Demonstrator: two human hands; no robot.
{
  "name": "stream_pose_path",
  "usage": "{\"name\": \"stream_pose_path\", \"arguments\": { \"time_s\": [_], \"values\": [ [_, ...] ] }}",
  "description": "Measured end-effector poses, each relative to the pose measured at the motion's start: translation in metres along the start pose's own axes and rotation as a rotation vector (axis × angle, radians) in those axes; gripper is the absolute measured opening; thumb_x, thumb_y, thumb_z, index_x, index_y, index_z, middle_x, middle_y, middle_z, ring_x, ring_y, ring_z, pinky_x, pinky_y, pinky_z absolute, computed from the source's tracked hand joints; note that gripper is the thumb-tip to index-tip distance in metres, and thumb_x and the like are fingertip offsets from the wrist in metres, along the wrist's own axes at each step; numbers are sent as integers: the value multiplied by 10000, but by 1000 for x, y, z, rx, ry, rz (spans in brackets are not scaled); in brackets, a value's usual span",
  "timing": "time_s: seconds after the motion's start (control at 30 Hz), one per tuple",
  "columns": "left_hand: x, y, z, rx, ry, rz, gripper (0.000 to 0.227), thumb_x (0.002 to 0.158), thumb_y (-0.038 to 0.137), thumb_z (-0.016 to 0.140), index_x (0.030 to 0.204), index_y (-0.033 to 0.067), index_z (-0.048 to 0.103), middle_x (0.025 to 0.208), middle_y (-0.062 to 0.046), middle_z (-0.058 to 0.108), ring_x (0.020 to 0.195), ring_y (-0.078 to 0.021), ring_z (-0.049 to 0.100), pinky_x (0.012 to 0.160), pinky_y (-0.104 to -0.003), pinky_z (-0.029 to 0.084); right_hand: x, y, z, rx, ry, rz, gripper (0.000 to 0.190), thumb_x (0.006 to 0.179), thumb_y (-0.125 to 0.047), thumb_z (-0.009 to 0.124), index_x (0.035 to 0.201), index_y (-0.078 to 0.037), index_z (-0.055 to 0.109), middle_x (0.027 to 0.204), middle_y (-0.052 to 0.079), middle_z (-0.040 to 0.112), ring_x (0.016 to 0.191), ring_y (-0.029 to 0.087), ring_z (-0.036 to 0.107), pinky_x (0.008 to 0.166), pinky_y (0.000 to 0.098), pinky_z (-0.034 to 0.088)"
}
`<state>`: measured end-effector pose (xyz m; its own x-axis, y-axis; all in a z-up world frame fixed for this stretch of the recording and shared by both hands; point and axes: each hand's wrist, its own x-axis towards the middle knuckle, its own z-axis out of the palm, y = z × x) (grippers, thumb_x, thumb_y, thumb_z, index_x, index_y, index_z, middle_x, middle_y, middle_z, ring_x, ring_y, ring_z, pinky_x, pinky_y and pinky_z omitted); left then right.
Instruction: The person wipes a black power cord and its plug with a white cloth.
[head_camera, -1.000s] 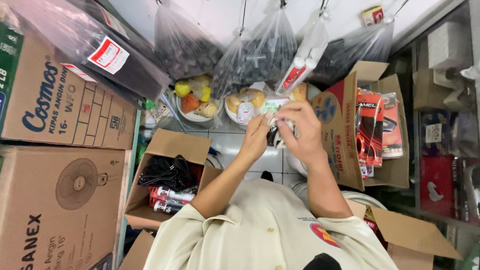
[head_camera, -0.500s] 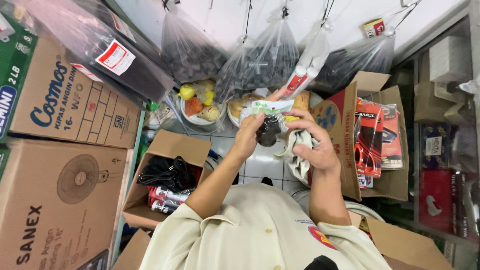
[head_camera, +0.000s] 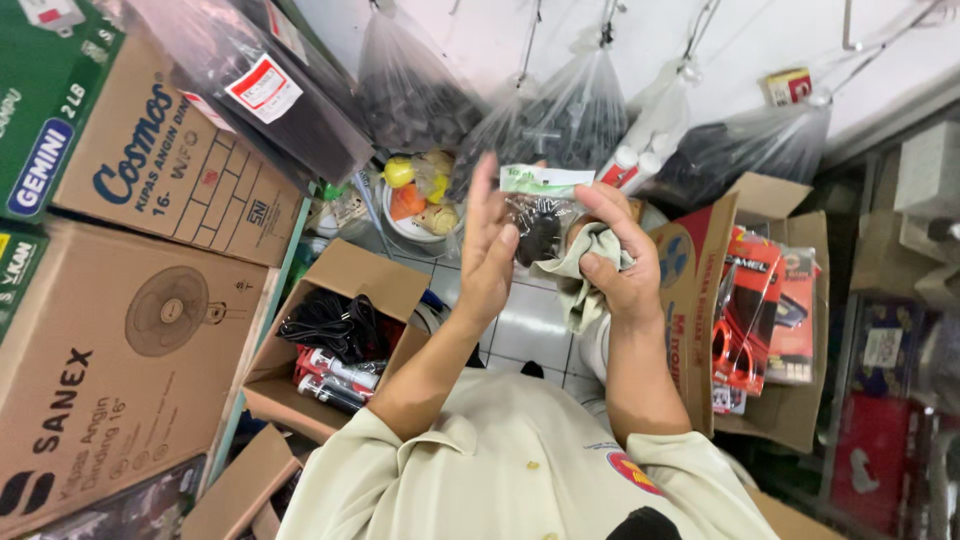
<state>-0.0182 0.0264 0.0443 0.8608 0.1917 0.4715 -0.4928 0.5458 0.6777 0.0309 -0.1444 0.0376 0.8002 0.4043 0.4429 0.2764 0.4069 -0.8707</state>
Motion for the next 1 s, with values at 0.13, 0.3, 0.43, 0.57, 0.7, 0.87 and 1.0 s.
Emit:
{"name": "stream_pose_path", "arguments": {
  "time_s": [0.13,0.3,0.43,0.57,0.7,0.87,1.0],
  "values": [
    [1,7,-14,272,56,146,477,1086,172,543,1528,40,422,1498,-137,489,1387,-215,479,1223,-355,345,20,0,8,14,-40,-15,740,915,-349,797,1474,66,547,1506,109,474,1017,120,581,943,264,453],
    [20,23,-40,364,54,121,429,1098,173,520,1466,-45,558,1497,-119,508,1364,-188,509,1224,-327,373,53,-4,23,-133,-143,-71,705,924,-297,755,1488,61,529,1530,121,463,1114,137,560,1021,281,450],
    [51,48,-61,430,38,172,420,1079,124,526,1461,-46,560,1485,-116,519,1337,-190,530,1198,-324,395,91,-12,42,-396,-218,-189,639,927,-167,710,1499,47,523,1524,147,471,1311,220,518,1111,326,436],
    [84,67,-83,461,20,277,430,1047,49,571,1465,-45,533,1492,-118,492,1402,-204,496,1227,-331,367,128,-13,66,-682,-274,-317,638,883,-47,698,1489,38,519,1501,180,480,1399,307,496,1193,379,382],
    [118,87,-107,578,4,359,427,1037,36,596,1458,-21,557,1467,-142,546,1387,-236,536,1219,-344,398,167,-8,93,-788,-261,-389,642,894,-32,698,1500,35,498,1475,188,468,1327,286,536,1107,359,465],
    [161,112,-141,773,-19,457,435,1009,22,629,1441,16,578,1439,-178,593,1357,-296,593,1188,-363,441,211,-3,120,-972,-237,-460,648,923,-36,714,1523,24,478,1492,196,456,1294,272,574,1085,373,509],
    [189,123,-162,851,-5,546,443,1035,8,631,1470,42,560,1451,-164,584,1373,-298,584,1204,-357,436,242,6,138,-1043,-272,-535,700,945,-34,721,1571,17,412,1520,213,414,1378,331,512,1119,375,507]
  ]
}}
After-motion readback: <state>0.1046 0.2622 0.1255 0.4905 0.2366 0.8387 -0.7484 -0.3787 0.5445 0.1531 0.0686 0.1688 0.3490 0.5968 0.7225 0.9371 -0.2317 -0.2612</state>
